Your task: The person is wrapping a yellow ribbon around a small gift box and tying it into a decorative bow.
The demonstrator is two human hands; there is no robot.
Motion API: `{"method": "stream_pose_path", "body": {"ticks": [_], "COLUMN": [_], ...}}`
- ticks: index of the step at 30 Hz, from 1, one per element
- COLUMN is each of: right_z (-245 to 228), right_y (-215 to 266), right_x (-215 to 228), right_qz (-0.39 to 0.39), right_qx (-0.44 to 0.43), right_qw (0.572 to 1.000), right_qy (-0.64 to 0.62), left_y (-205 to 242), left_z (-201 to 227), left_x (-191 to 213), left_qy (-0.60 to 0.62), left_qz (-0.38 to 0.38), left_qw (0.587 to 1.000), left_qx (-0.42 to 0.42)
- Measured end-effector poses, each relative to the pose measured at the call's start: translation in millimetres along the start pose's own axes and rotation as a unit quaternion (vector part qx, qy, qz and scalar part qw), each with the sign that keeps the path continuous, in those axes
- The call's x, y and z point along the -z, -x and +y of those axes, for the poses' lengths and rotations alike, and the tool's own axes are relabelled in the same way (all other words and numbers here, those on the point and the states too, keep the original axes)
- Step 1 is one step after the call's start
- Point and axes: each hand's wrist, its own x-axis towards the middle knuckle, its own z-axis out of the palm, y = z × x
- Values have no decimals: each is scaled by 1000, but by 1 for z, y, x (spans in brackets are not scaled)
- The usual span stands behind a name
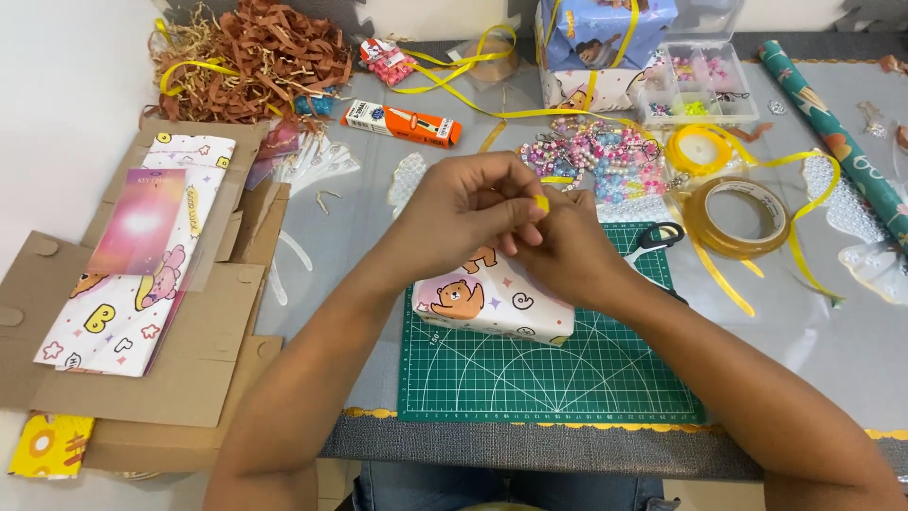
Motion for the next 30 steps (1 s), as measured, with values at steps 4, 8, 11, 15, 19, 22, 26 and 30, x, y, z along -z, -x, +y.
{"method": "stream_pose_path", "body": {"ticks": [4, 8, 11, 15, 19, 22, 26, 30], "right_z": [-17, -14, -1, -27, -36, -42, -44, -57], "right_y": [-2, -1, 5, 1, -1, 0, 5, 4], "right_x": [-3, -8, -13, -4, 9, 9, 4, 12], "right_qz": [18, 15, 36, 37, 35, 37, 31, 42], "right_qx": [-13, -44, -62, -42, -60, -96, -125, -147], "right_qw": [987, 952, 947, 946, 959, 957, 953, 954], "right_qy": [-160, -302, -313, -318, -273, -271, -274, -259], "left_y": [-8, -10, -3, 0, 13, 35, 61, 79], "left_z": [-7, -4, 9, 7, -3, -2, -6, -20], "left_x": [-4, -1, -6, 3, 34, 53, 61, 49], "left_qy": [-25, -44, -44, -46, -169, -325, -508, -548], "left_qz": [17, 36, 47, 43, 26, 25, 20, 121], "left_qw": [999, 998, 997, 997, 985, 945, 861, 823], "left_qx": [34, 40, 44, 37, 1, 18, -2, -89]}}
